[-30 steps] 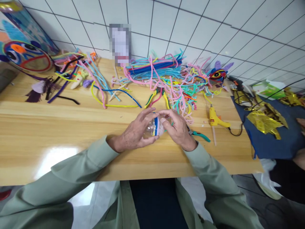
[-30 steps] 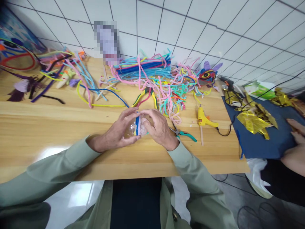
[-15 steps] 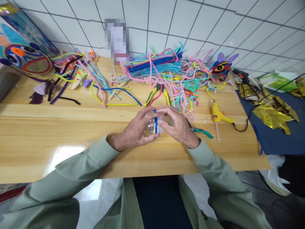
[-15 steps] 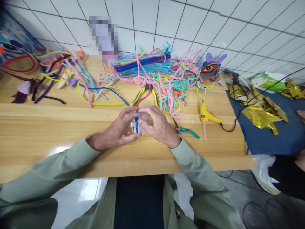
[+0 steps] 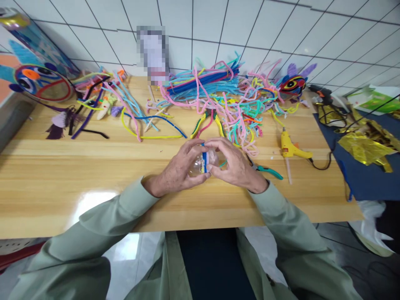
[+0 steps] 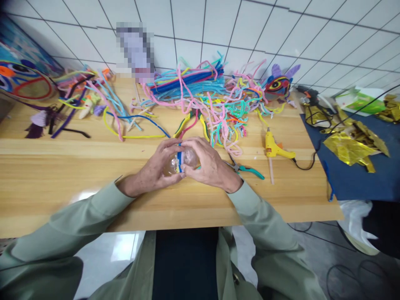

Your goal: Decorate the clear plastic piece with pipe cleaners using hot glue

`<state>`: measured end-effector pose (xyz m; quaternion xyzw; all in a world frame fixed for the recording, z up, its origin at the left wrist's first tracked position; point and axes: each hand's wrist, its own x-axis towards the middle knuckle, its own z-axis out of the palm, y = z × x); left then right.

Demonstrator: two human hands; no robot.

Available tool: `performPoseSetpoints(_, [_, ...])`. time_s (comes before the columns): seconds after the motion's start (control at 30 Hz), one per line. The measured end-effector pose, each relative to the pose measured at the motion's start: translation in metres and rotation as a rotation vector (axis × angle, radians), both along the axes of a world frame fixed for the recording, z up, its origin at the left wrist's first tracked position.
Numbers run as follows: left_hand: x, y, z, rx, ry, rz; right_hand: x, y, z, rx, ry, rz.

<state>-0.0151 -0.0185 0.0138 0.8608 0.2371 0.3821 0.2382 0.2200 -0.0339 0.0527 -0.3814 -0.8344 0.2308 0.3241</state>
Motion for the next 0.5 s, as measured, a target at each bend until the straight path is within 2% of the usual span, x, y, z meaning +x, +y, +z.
performPoseSetpoints(0.3, [0.0004, -0.0001, -0.0017, 0.003, -0.033, 0.0, -0.0026, 0.0001, -0.0013, 0.06, -0.038, -0.014])
performPoseSetpoints(0.5, [-0.0005, -0.0032, -0.0032, 0.036, 0.034, 0.031, -0.0021, 0.0005, -0.0012, 0.07, -0.034, 0.0])
